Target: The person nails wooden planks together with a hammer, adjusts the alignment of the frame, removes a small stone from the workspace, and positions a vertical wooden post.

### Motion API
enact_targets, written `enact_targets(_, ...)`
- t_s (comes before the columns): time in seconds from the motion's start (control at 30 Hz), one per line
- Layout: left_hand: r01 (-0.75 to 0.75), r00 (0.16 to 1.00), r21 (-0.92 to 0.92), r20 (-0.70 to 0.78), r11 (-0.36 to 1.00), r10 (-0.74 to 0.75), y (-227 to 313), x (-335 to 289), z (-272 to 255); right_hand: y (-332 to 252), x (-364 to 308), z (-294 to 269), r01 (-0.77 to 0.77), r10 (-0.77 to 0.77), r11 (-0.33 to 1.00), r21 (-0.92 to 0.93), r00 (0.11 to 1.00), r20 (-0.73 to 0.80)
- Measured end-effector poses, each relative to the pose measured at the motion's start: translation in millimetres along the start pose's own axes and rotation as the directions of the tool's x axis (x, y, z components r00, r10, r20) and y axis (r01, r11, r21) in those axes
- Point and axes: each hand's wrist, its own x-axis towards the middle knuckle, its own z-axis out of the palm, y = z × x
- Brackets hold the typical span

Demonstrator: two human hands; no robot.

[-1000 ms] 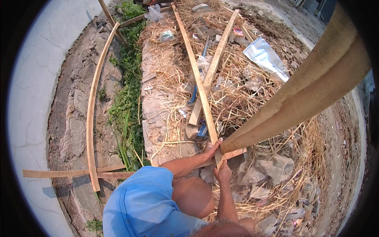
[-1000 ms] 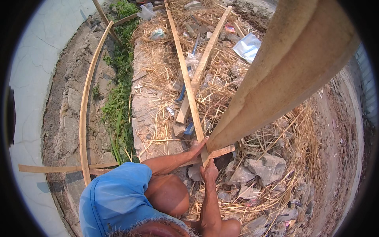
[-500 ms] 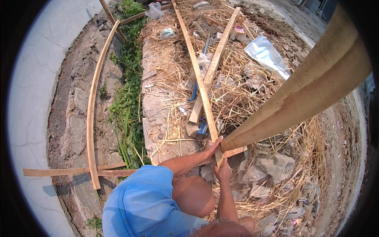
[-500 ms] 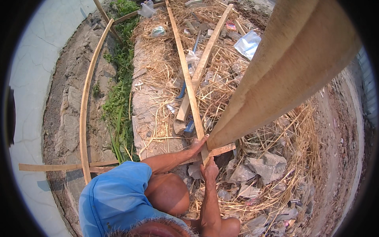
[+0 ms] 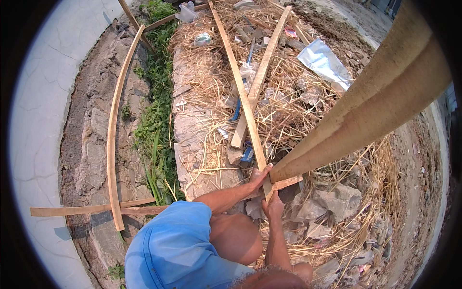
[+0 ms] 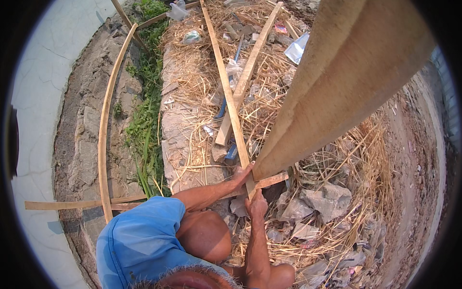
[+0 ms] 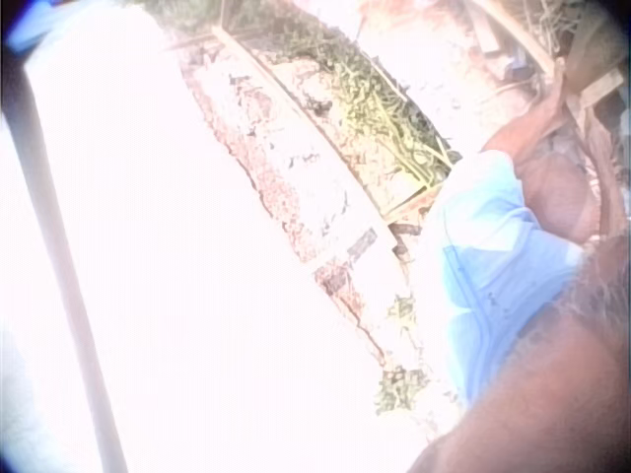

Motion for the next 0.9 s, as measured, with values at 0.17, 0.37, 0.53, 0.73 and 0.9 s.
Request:
enact_targets(0.17,0.007,1.0,0.017,-0.021,1.0,-0.007,9.5,-9.8,9.7,4.5,-2.0,-0.4,-0.026,0.026,1.0,-0.007,1.0,-0.011)
enact_targets(0.37,0.044,0.999,0.012,-0.011,0.999,-0.044,13.6,-16.3,7.9,1.0,-4.1,-2.5,-0.07,0.071,0.997,-0.034,0.996,0.049)
enact_targets(0.53,0.036,0.999,0.018,-0.01,0.999,-0.036,8.1,-10.3,2.1,-2.9,-2.8,-3.0,-0.059,0.06,0.998,-0.007,0.997,0.045)
enact_targets(0.73,0.001,1.0,0.002,-0.001,1.0,-0.001,-3.0,0.9,-3.0,-7.7,-1.5,-3.4,-0.05,0.05,0.999,0.002,0.998,0.045)
enact_targets(0.9,-0.001,1.0,-0.026,-0.001,1.0,0.001,1.7,-3.2,0.5,-3.3,-2.1,-1.2,-0.034,0.034,0.999,-0.013,0.999,0.022)
